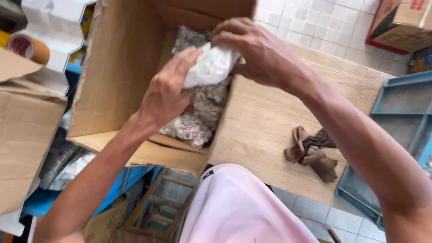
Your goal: The person wipes a small plastic bag containing white items on a wooden table using a brown cloth. They then place the bag into a blue crate filled with similar bags. The person repeats this process with another bag taken from a cardboard box.
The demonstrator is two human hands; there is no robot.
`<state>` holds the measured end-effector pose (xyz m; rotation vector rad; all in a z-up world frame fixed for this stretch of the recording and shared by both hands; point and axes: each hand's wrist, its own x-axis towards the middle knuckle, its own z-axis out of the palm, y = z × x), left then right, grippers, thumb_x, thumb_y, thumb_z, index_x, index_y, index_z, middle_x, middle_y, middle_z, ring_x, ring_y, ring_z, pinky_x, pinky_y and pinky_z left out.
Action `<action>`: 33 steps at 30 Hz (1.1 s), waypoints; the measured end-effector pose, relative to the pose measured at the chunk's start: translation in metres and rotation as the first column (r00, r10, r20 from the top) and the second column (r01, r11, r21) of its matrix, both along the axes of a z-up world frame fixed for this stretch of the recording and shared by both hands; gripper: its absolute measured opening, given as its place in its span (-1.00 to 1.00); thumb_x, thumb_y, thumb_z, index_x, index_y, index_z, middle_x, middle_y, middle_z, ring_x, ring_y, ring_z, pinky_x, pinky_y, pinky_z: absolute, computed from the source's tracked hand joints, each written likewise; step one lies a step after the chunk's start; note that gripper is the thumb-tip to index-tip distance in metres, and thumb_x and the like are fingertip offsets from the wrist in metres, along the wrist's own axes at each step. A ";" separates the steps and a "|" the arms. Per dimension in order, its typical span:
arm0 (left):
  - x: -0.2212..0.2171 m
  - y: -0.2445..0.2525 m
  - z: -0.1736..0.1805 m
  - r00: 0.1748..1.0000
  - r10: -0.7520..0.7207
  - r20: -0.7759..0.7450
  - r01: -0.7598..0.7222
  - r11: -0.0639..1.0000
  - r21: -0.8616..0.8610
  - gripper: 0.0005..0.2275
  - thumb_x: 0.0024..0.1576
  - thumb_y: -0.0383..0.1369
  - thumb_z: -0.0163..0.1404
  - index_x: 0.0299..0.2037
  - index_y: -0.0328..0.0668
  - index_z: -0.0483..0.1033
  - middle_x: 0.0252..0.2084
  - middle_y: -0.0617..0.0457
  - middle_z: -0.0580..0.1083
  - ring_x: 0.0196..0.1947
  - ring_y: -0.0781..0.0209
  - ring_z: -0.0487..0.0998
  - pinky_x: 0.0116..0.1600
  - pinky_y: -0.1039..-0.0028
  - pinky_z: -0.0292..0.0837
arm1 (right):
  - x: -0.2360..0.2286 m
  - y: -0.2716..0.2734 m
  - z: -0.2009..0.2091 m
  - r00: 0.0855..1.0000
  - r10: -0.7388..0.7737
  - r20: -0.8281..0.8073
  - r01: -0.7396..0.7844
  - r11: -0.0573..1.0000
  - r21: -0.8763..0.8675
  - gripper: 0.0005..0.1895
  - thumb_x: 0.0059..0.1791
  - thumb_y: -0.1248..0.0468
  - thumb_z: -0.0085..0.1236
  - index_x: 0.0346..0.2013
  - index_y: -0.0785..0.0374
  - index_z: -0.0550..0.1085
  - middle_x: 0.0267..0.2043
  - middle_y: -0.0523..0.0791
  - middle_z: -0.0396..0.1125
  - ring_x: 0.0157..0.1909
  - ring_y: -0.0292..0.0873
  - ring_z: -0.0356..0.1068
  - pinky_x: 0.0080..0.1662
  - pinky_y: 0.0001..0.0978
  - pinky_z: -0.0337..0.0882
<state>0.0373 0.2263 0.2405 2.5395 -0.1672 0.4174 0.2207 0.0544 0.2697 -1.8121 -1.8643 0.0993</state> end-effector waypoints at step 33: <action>0.078 -0.245 -0.232 0.623 -0.360 -0.694 -0.014 0.882 -0.470 -0.68 0.07 -0.24 0.11 0.00 -0.14 0.52 -0.09 -0.24 0.53 0.06 -0.29 0.49 0.10 0.01 0.36 | -0.111 -0.309 -0.270 -0.347 -0.459 -0.818 0.570 0.590 -0.573 -0.51 0.06 0.07 0.16 0.24 0.12 0.34 0.13 -0.05 0.29 0.05 -0.24 0.29 0.04 -0.40 0.42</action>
